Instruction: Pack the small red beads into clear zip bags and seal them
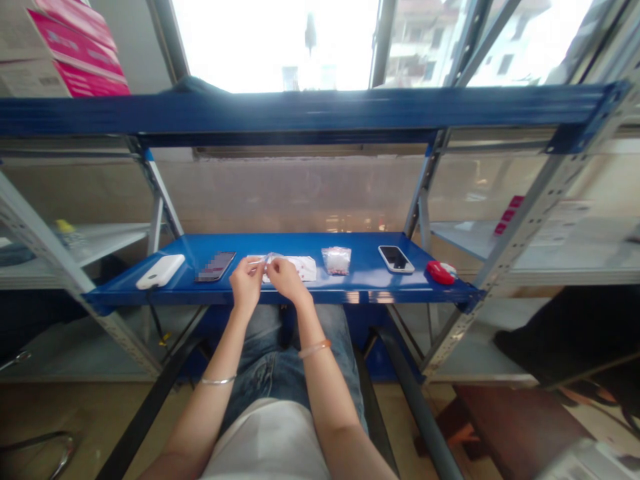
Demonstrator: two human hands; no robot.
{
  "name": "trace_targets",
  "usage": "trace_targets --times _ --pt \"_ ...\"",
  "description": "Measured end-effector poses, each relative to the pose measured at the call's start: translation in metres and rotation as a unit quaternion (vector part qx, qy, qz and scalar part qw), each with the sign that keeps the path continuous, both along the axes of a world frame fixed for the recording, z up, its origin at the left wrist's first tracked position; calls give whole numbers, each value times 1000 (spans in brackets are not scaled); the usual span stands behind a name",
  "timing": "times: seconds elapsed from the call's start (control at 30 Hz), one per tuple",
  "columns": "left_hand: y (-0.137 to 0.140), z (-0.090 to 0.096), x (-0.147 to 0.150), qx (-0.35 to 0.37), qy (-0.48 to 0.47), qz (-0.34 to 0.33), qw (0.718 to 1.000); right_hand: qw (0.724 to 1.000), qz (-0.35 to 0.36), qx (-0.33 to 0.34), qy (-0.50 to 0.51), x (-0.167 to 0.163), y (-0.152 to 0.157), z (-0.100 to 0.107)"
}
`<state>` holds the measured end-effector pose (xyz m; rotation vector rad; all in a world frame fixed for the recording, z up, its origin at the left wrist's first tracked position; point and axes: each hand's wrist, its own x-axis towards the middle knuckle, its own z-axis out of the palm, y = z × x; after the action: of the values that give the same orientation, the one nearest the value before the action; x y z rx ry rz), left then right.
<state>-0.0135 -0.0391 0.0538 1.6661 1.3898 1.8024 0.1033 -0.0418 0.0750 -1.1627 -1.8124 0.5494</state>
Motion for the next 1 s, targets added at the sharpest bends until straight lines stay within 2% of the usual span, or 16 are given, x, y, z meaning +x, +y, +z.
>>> trace_targets --times 0.07,0.13,0.3,0.47,0.57,0.63,0.7,0.83,1.0 --pt "-1 1 -1 7 3 -38 999 1000 -15 -4 2 0 1 -2" --pt "-1 2 -2 25 57 -57 996 1000 -18 -15 -1 3 2 -3" --pt "3 1 -6 55 201 -63 976 1000 -6 -18 -19 7 1 -3" --pt "5 -1 -9 42 285 -59 956 999 -11 -4 -36 7 1 -4" --pt "4 0 -12 37 305 -46 951 1000 -16 -10 -25 7 3 -5" --pt "2 2 -14 30 306 -28 951 999 -4 -39 14 7 3 -5" --pt "1 4 -15 21 313 -3 950 992 6 -103 78 7 2 -3" --pt "-1 7 -14 10 343 30 939 957 3 -223 184 6 -3 2" --pt "-1 6 -12 27 378 24 925 919 43 -274 282 6 -2 2"
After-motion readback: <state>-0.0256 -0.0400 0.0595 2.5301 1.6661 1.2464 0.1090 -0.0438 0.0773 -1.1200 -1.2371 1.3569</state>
